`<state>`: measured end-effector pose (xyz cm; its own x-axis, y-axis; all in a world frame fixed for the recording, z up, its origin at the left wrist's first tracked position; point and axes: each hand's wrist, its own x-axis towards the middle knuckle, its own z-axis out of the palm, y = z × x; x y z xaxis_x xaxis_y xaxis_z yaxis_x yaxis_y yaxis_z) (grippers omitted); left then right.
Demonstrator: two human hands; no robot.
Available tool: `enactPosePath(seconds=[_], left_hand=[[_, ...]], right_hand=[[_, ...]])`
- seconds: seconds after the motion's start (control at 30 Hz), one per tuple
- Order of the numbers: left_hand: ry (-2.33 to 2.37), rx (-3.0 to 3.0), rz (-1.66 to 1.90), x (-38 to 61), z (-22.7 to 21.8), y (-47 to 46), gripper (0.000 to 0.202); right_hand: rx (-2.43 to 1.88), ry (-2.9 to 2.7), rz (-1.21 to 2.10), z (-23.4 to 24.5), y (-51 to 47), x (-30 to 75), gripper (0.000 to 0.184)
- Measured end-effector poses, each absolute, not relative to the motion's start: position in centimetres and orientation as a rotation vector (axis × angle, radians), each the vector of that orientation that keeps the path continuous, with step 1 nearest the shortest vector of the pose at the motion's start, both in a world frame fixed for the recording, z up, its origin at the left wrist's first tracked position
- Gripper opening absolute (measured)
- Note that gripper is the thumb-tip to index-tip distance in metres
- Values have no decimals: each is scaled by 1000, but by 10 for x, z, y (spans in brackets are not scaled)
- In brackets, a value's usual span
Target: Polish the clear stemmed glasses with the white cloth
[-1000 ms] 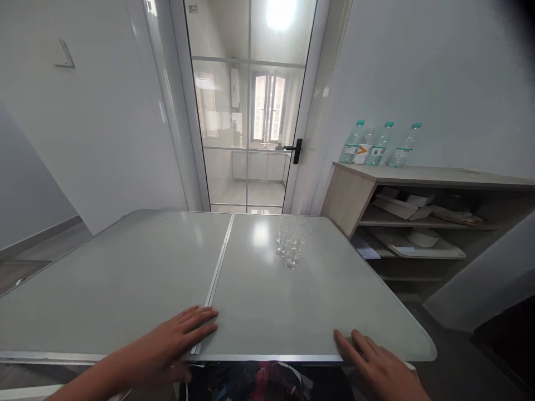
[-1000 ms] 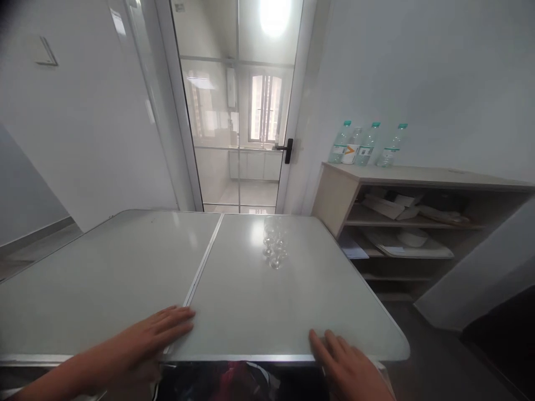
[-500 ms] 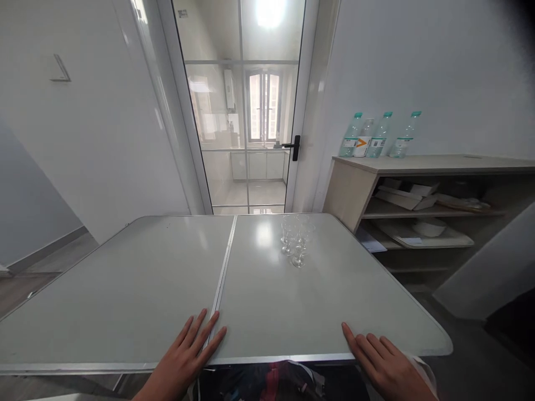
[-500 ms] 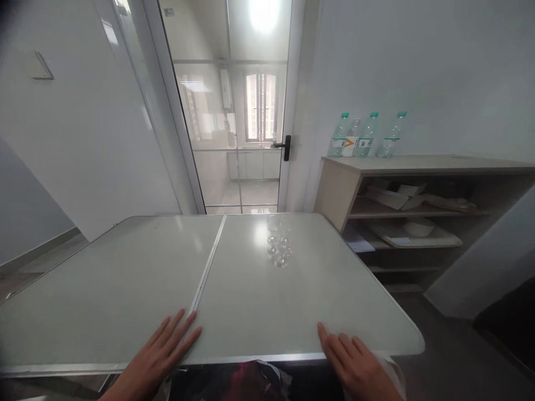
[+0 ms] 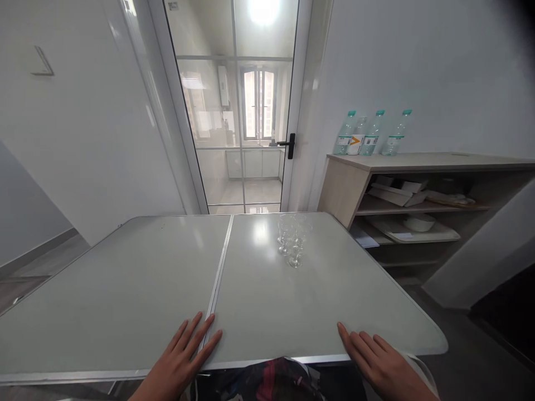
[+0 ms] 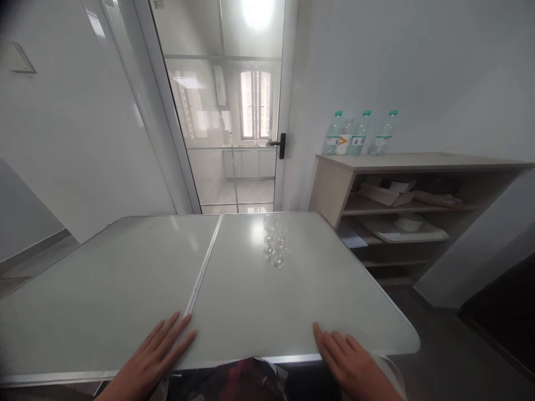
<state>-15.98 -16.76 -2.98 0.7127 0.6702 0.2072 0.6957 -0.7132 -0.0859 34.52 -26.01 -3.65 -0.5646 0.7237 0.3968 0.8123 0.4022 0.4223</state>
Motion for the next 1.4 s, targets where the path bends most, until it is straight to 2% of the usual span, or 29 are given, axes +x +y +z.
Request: enactPosePath(seconds=[0.1, 0.17, 0.23, 0.33, 0.4, 0.53, 0.67, 0.77, 1.07, 1.27, 1.4], left_hand=[[-1090, -3005, -99, -172, 11, -166, 107], [-1032, -3233, 31, -185, 48, -154, 107], [-1100, -3342, 95, -192, 83, -131, 89], [-1153, -3408, -22, -172, 120, -82, 42], [-1081, -3412, -244, -134, 132, -47, 30], [-852, -3241, -520, -30, 135, 5, 30], [-653, -3154, -578, 60, 134, 32, 29], [-657, -3128, -630, 100, 138, 41, 39], [-773, -3181, -182, 127, 159, 56, 45], [-713, -3263, 28, 127, 171, 62, 26], [-800, -3256, 130, 137, 170, 56, 29]], right_hand=[[-1380, -2565, -613, -22, -256, 351, 63], [-1455, -2550, -287, -2, -250, 348, 35], [-1457, -2537, 12, 21, -239, 338, 9], [-1276, -2541, 120, 42, -211, 307, 20], [-1053, -2615, 130, 43, -186, 280, 23], [-624, -2722, 102, 25, -140, 221, 27], [-527, -2722, 126, 10, -111, 184, 27], [-534, -2732, 138, 6, -101, 179, 28], [-516, -2729, 255, -4, -90, 183, 32], [-457, -2736, 351, 0, -83, 183, 28], [-445, -2724, 375, -1, -81, 182, 27]])
